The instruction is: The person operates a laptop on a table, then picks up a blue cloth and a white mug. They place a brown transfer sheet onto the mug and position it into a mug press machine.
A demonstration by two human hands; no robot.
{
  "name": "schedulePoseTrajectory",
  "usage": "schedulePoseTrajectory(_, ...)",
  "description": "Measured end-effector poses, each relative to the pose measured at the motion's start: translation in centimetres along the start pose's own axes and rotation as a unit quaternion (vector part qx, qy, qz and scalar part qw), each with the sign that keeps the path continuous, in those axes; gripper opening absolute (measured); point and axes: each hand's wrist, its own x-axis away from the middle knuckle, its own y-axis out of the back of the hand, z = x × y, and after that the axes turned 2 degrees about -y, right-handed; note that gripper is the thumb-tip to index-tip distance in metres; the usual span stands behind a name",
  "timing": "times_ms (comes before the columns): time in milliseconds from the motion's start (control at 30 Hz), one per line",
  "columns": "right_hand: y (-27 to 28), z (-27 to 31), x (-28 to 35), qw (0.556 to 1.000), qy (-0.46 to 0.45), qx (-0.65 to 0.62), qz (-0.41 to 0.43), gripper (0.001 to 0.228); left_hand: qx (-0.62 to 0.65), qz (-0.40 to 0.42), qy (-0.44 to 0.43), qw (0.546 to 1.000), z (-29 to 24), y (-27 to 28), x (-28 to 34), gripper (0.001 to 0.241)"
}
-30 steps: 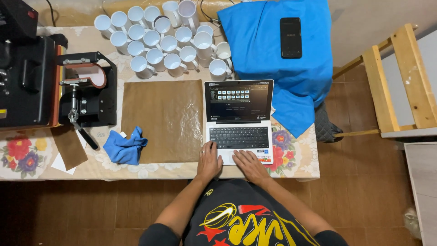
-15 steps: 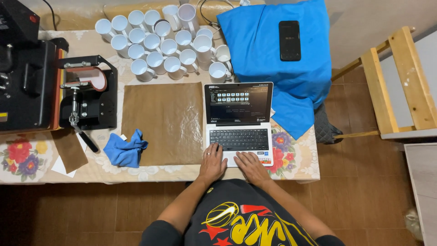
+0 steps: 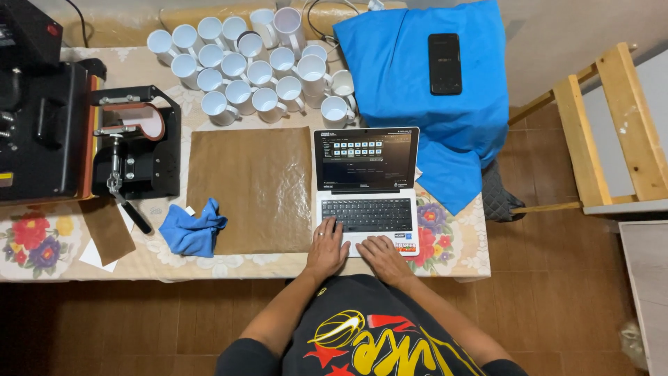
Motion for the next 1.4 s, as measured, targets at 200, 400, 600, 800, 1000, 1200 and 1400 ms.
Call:
schedulePoseTrajectory(200, 1.2, 0.3, -0.7, 0.999, 0.004, -0.033, 0.016, 0.046, -0.008, -0.038, -0.015, 0.999, 0.3, -0.6, 0.0, 0.065)
schedulePoseTrajectory(400, 2.4, 0.7, -1.1, 0.999, 0.002, -0.04, 0.036, 0.051, -0.011, -0.032, -0.007, 0.999, 0.1, -0.6, 0.2, 0.066)
schedulePoseTrajectory(600, 2.0, 0.7, -1.3, 0.998, 0.007, -0.028, 0.054, 0.053, 0.001, -0.006, 0.014, 1.0, -0.2, 0.3, 0.6, 0.068)
schedulePoseTrajectory(800, 2.1, 1.2, -1.8, 0.999, 0.004, -0.006, 0.052, 0.052, 0.009, -0.008, 0.018, 1.0, -0.1, 0.0, 0.8, 0.066)
schedulePoseTrajectory(1000, 2.4, 1.3, -1.7, 0.999, -0.005, -0.017, 0.045, 0.052, 0.01, -0.005, 0.027, 1.0, 0.0, 0.1, 0.9, 0.066)
schedulePoseTrajectory(1200, 2.4, 1.5, -1.7, 0.999, -0.014, -0.027, 0.034, 0.052, 0.016, 0.01, 0.035, 0.999, 0.0, 0.3, 1.1, 0.067)
schedulePoseTrajectory(1400, 2.1, 1.6, -1.6, 0.999, -0.01, -0.017, 0.038, 0.049, 0.009, -0.012, 0.025, 1.0, 0.3, -0.1, 1.4, 0.07)
